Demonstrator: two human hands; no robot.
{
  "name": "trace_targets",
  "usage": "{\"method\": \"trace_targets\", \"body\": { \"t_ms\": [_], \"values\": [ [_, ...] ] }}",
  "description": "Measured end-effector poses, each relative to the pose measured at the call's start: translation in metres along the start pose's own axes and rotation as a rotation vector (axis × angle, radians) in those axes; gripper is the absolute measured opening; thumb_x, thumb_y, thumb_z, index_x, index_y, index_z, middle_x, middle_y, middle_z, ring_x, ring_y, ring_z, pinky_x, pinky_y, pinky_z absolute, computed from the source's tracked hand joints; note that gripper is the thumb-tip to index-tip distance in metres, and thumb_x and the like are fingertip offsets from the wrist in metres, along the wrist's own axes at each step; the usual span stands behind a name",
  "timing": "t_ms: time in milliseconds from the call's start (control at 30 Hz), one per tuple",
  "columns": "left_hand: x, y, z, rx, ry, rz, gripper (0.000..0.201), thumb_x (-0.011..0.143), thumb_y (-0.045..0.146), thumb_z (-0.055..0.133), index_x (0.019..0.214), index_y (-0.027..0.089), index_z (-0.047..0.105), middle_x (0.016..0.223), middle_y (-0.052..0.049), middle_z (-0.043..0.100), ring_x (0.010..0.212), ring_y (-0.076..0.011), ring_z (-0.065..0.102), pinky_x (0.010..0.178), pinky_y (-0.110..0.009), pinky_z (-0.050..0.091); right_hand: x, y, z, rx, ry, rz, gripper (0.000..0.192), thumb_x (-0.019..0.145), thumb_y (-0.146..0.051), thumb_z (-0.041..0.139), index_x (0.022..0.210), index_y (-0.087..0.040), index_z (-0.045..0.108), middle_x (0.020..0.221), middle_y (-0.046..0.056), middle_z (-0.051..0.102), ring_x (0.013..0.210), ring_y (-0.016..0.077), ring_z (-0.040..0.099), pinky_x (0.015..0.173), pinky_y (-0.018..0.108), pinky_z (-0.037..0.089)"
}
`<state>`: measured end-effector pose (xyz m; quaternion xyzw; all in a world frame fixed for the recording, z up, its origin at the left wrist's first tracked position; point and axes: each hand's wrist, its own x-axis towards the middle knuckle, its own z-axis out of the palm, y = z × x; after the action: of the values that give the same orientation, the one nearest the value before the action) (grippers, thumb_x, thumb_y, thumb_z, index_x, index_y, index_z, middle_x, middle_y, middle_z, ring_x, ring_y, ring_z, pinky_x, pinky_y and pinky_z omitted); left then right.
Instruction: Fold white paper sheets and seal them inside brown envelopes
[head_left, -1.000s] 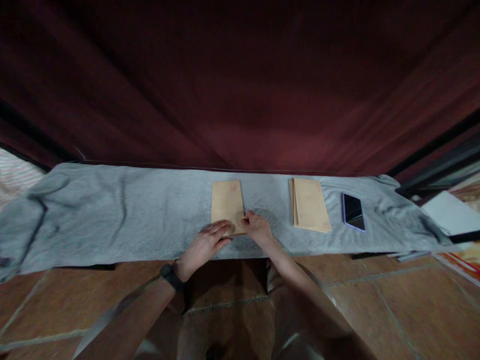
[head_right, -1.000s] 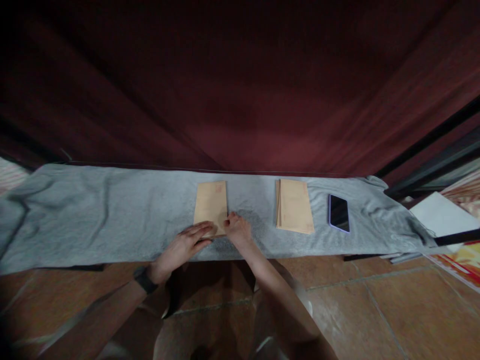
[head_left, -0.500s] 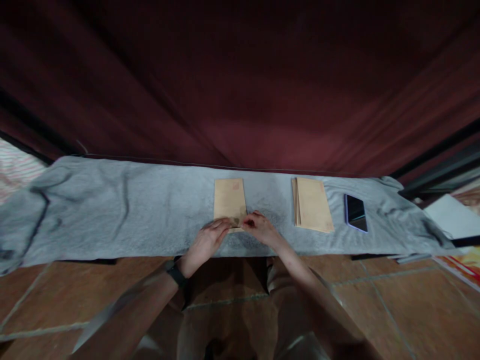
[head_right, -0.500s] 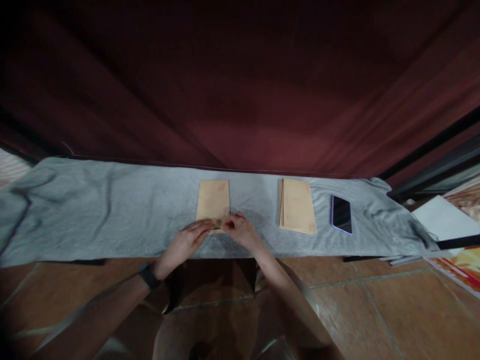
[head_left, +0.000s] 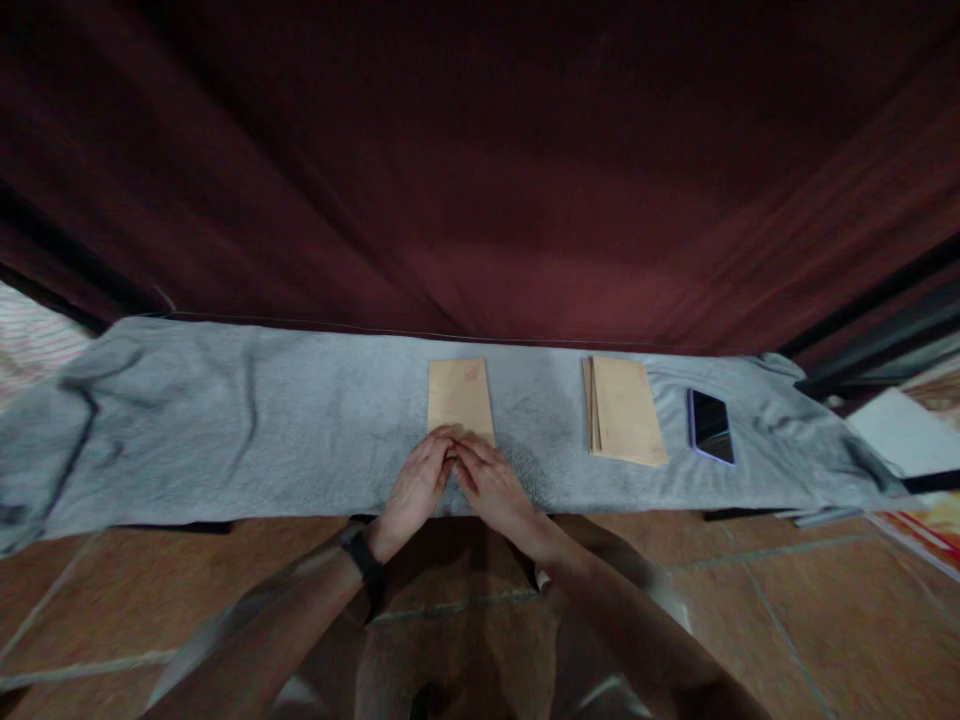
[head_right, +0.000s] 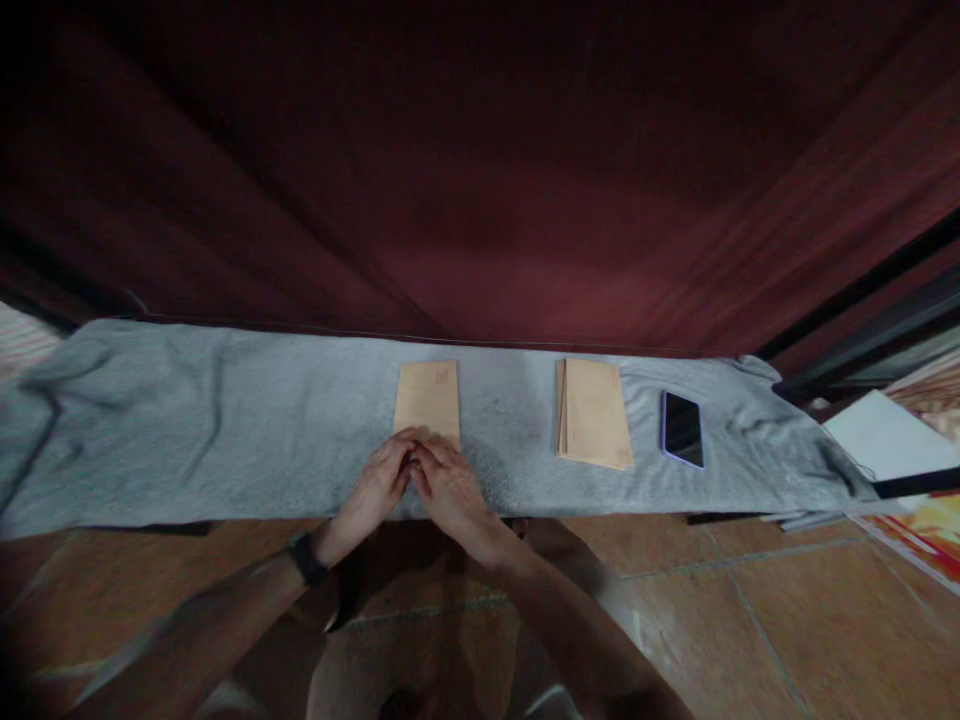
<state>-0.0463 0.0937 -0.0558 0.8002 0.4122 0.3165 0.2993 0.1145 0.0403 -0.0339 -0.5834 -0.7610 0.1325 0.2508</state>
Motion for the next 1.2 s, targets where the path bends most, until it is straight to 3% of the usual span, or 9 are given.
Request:
{"method": "trace_targets", "body": {
  "t_ms": [133, 200, 300, 633, 900, 1067, 1200],
  "values": [
    [-0.007, -0.009, 0.002, 0.441, -0.041, 0.094, 0.060, 0.091, 0.013, 0.039, 0.151, 0.012, 0.040, 0.159, -0.017, 0.042, 0.150, -0.0263, 0.034, 0.121, -0.050, 0.033, -0.018, -0.012, 0.023, -0.117, 0.005, -0.079, 0.052, 0.106, -0.035, 0.039, 0.149, -0.007, 0.044, 0.154, 0.016, 0.049, 0.144, 0.0247, 0.042, 0.124, 0.044, 0.031],
    [-0.010, -0.013, 0.003, 0.587, -0.068, 0.108, 0.061, 0.095, 0.017, 0.035, 0.155, 0.008, 0.033, 0.161, -0.019, 0.038, 0.152, -0.0265, 0.029, 0.122, -0.049, 0.031, -0.024, -0.008, 0.029, -0.167, -0.002, -0.092, 0.057, 0.107, -0.040, 0.038, 0.153, -0.007, 0.040, 0.159, 0.014, 0.042, 0.149, 0.0243, 0.036, 0.126, 0.043, 0.028],
    [-0.010, -0.015, 0.003, 0.686, -0.083, 0.072, 0.059, 0.099, 0.024, 0.029, 0.155, 0.004, 0.034, 0.161, -0.020, 0.036, 0.152, -0.0280, 0.029, 0.122, -0.049, 0.030, -0.029, 0.003, 0.030, -0.218, -0.010, -0.102, 0.063, 0.106, -0.048, 0.039, 0.156, -0.010, 0.035, 0.162, 0.012, 0.037, 0.152, 0.0235, 0.031, 0.126, 0.042, 0.027],
    [-0.012, -0.009, -0.004, 0.740, -0.071, -0.036, 0.059, 0.102, 0.031, 0.026, 0.154, 0.006, 0.039, 0.161, -0.014, 0.037, 0.152, -0.0268, 0.030, 0.125, -0.048, 0.025, -0.036, 0.023, 0.020, -0.328, -0.002, -0.079, 0.064, 0.106, -0.047, 0.038, 0.159, -0.011, 0.029, 0.164, 0.011, 0.031, 0.153, 0.0220, 0.028, 0.126, 0.041, 0.026],
    [-0.010, -0.016, -0.014, 0.683, -0.035, 0.016, 0.058, 0.102, 0.029, 0.026, 0.154, 0.006, 0.039, 0.161, -0.017, 0.036, 0.153, -0.0284, 0.028, 0.124, -0.051, 0.026, -0.038, 0.028, 0.020, -0.351, 0.022, -0.054, 0.067, 0.105, -0.046, 0.040, 0.159, -0.009, 0.027, 0.164, 0.013, 0.030, 0.153, 0.0238, 0.029, 0.126, 0.043, 0.027],
    [0.022, -0.005, -0.003, 0.610, -0.094, 0.182, 0.060, 0.105, 0.037, 0.025, 0.158, 0.012, 0.029, 0.165, -0.013, 0.031, 0.156, -0.0236, 0.020, 0.124, -0.047, 0.026, -0.036, 0.028, 0.023, -0.339, 0.015, -0.057, 0.069, 0.104, -0.050, 0.039, 0.157, -0.007, 0.032, 0.163, 0.014, 0.031, 0.152, 0.0261, 0.031, 0.125, 0.044, 0.027],
    [0.067, 0.000, 0.017, 0.651, -0.204, 0.142, 0.061, 0.105, 0.038, 0.021, 0.157, 0.010, 0.031, 0.165, -0.013, 0.031, 0.155, -0.0240, 0.020, 0.125, -0.045, 0.022, -0.036, 0.028, 0.024, -0.315, 0.033, -0.033, 0.068, 0.104, -0.051, 0.040, 0.155, -0.007, 0.036, 0.161, 0.015, 0.036, 0.151, 0.0260, 0.033, 0.125, 0.044, 0.027]
  ]
}}
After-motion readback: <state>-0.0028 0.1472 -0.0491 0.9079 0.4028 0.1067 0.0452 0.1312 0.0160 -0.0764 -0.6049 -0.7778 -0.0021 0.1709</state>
